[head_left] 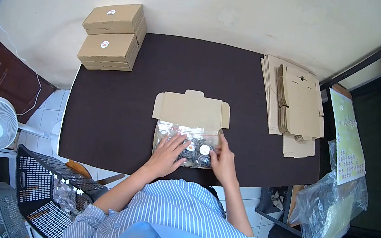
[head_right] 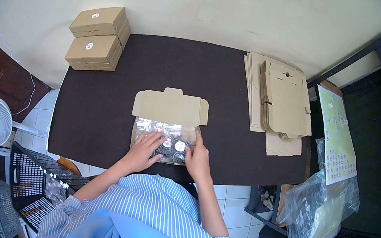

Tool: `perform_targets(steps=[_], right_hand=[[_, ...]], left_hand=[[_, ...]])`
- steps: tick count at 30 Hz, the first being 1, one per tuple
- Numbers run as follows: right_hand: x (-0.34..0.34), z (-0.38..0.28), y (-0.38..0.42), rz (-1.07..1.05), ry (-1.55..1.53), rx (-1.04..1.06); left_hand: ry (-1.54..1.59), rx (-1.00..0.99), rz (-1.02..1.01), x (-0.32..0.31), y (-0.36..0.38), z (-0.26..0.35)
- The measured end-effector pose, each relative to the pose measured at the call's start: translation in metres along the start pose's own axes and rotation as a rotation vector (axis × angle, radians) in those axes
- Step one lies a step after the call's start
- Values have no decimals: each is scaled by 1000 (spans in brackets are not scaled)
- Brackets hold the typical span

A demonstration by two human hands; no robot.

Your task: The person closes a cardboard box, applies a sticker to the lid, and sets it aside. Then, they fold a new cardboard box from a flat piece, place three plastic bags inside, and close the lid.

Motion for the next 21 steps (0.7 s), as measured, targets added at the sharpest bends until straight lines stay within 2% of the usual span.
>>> perform_targets(steps=[1,3,5,7,9,11,15,16,17,18,19,21], right_hand=[[-3,-4,3,1,-1,-1],[2,-26,14,248,514,201],[-5,-26,15,243,491,223],[-17,-32,16,226,453,495],[-23,-25,14,191,446,453],[-23,-17,12,202,464,289],[-25,-23,12,184,531,295],[-17,-29,13,253,514,337],[-9,-35,13,321,496,379],[3,-30,5,357,395,269],[18,-22,-2,392,297,154],[21,16,-23,450,157,71]], left_hand=[[0,-1,-1,0,1,-1],[38,22,-22,0,1,-3],[37,17,-8,1,-5,-2],[35,13,5,-2,-7,-2],[-36,7,-27,-7,-12,-5],[-14,21,-45,-6,-10,-8],[51,9,-31,-4,-7,-9],[50,10,-31,0,-7,-9],[47,-6,74,9,-6,-8],[43,-22,179,22,-4,-4],[11,145,456,44,2,-14],[111,267,719,53,6,-43]])
Point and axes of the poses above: each hand's wrist, its own y-axis away from the middle knuckle, its own x-axis out of the back of the hand, z = x × y, the point moved 5 cm from there along -y, towards the middle knuckle, and after that the axes turned 7 degrees about y, right-handed, at the moved point
